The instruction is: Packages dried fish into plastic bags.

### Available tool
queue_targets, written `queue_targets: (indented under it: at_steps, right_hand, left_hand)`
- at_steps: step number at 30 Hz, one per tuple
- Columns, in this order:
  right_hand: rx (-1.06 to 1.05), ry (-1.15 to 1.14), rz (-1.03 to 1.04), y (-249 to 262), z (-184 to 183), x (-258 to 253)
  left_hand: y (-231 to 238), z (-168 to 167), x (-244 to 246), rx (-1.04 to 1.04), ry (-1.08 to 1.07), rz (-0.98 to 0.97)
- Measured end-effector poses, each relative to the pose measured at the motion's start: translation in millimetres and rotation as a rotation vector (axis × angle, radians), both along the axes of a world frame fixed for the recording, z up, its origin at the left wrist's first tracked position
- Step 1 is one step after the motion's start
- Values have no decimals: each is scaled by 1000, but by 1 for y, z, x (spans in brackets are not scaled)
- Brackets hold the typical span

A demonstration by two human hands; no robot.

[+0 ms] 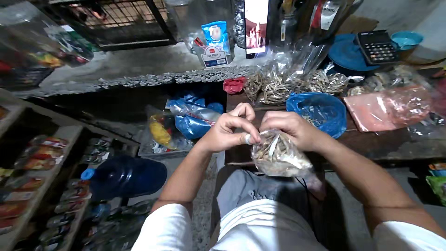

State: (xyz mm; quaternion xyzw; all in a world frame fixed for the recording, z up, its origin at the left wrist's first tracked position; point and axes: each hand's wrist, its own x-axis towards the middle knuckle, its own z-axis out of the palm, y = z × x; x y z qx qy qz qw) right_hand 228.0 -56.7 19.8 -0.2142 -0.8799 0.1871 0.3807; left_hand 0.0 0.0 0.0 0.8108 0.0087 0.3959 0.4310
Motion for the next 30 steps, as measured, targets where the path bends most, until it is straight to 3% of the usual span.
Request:
queue_targets:
  at_steps: [3,6,9,11,15,21,27,30]
  right_hand:
    - [368,-233,-204,6,0,4]
    - [620,-287,-344,13,-6,5]
    - [735,-290,-392,20,-11,5]
    - [730,-349,-374,21,-11,6]
    - [503,-494,-286,20,-8,11]
    - [-258,-404,-464,19,-8,6]
    - [-344,-235,-685,21,-31,-12]
    - [-350,-119,-720,23,-44,-20]
  left_hand:
    - [7,0,-6,-21,161,43]
    - [6,-9,0,-168,115,158]
    - [-4,-21,11,-348,-4,320]
    - [-9,-28,18,-335,-6,451]
    - [-18,-46,29,-49,109,679]
    - [-12,-64,42,339,138,851]
    - [3,-78,51,347,133,952]
    - [10,-85,56,78,89,952]
